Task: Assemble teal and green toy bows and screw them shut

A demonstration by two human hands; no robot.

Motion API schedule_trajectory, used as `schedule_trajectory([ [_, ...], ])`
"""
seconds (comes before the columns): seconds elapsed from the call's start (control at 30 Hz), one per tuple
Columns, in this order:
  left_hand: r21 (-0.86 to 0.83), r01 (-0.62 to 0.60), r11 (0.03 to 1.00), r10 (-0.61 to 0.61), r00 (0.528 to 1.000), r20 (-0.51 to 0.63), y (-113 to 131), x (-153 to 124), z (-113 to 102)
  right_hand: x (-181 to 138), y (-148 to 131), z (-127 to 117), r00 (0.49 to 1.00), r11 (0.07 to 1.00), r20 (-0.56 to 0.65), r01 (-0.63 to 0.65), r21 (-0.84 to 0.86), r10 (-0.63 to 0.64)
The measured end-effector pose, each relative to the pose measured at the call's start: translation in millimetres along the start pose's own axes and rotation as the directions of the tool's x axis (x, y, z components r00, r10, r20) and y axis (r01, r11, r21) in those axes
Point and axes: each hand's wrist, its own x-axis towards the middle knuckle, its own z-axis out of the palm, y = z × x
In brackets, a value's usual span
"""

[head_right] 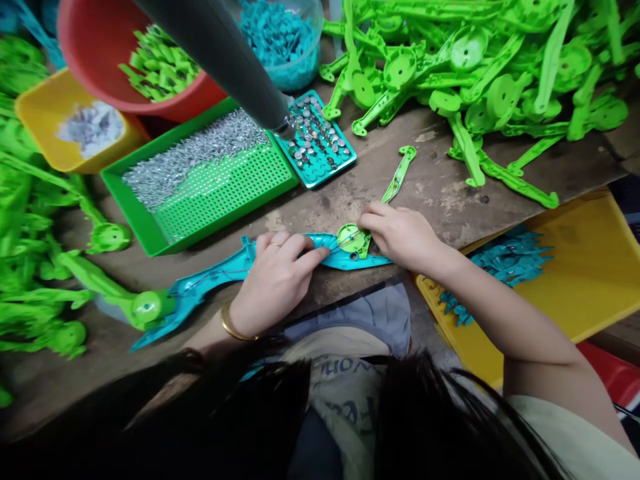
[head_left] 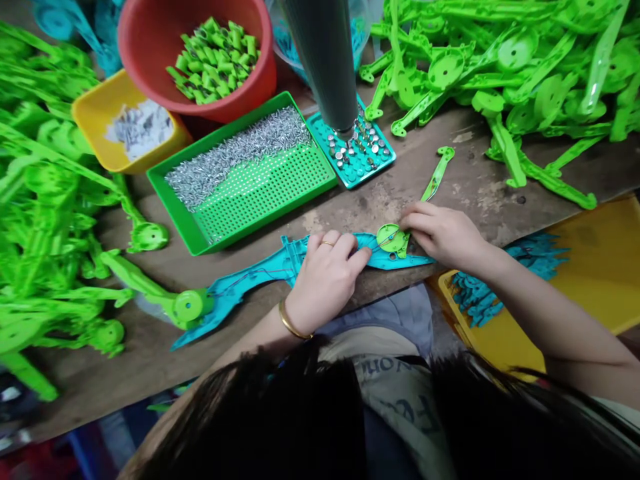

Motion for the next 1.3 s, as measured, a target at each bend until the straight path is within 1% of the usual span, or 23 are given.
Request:
schedule_trajectory([
  [0.1,-0.174,0.003,0.985,0.006,0.999,0.051,-3.2,1.4,-3.4,-1.6,1.9,2.2,1.000,1.000,-0.017,-0.005,0.018,0.005],
  [0.2,-0.331,0.026,0.943,0.006,0.996,0.093,-6.4,3.8,-6.8,-1.3,1.9,2.0,0.999,0.997,-0.023,-0.030,0.067,0.031],
  [0.27,-0.410,0.044,0.911,0.005,0.993,0.117,-8.1,5.7,-8.8,-0.4,1.6,1.7,0.999,0.994,-0.015,-0.037,0.099,0.039],
  [0.33,-0.447,0.060,0.892,0.001,0.991,0.135,-9.7,7.4,-10.1,0.4,1.6,1.7,0.999,0.991,-0.013,-0.047,0.124,0.049],
  [0.4,-0.379,0.066,0.923,-0.018,0.992,0.128,-11.4,8.8,-9.9,0.7,2.0,1.9,0.998,0.989,-0.018,-0.056,0.136,0.059],
  [0.5,-0.132,0.063,0.989,-0.054,0.996,0.069,-13.2,11.2,-5.6,0.3,2.5,2.7,0.998,0.992,-0.019,-0.049,0.119,0.052],
  [0.53,-0.060,0.063,0.996,-0.060,0.997,0.049,-13.4,12.1,-3.5,0.2,2.5,3.0,0.999,0.993,-0.020,-0.047,0.108,0.049],
  [0.6,0.012,0.059,0.998,-0.059,0.998,0.021,-13.5,14.0,0.4,0.4,2.1,3.5,0.998,0.994,-0.023,-0.053,0.097,0.056],
  [0.67,0.013,0.065,0.998,-0.065,0.998,0.013,-13.8,15.5,2.4,1.6,1.1,3.5,0.996,0.992,-0.025,-0.080,0.098,0.083],
  [0.73,-0.025,0.090,0.996,-0.090,0.996,0.024,-15.2,16.9,1.9,3.7,-0.3,2.4,0.992,0.989,-0.018,-0.122,0.088,0.124],
  [0.8,-0.089,0.130,0.987,-0.125,0.990,0.059,-18.4,18.5,-0.7,6.4,-2.2,-0.1,0.988,0.987,-0.003,-0.154,0.052,0.154],
  [0.9,-0.226,0.193,0.955,-0.167,0.977,0.131,-25.8,21.7,-5.2,9.3,-6.1,-6.4,0.988,0.989,0.033,-0.148,-0.018,0.148],
  [1.0,-0.307,0.212,0.928,-0.161,0.970,0.183,-32.5,24.1,-8.0,8.8,-13.9,-12.5,0.996,0.991,0.015,-0.091,-0.096,0.093],
  [1.1,-0.270,0.175,0.947,-0.130,0.975,0.178,-34.1,24.0,-9.5,6.8,-27.2,-12.2,0.995,0.989,-0.095,0.014,-0.150,-0.029],
  [1.2,-0.233,0.124,0.965,-0.085,0.982,0.172,-31.5,21.9,-11.4,8.2,-42.1,-2.2,0.974,0.986,-0.188,0.106,-0.127,-0.128],
  [1.3,-0.216,0.099,0.971,-0.058,0.980,0.190,-28.4,19.4,-13.3,13.6,-51.0,12.0,0.967,0.987,-0.204,0.138,-0.087,-0.153],
])
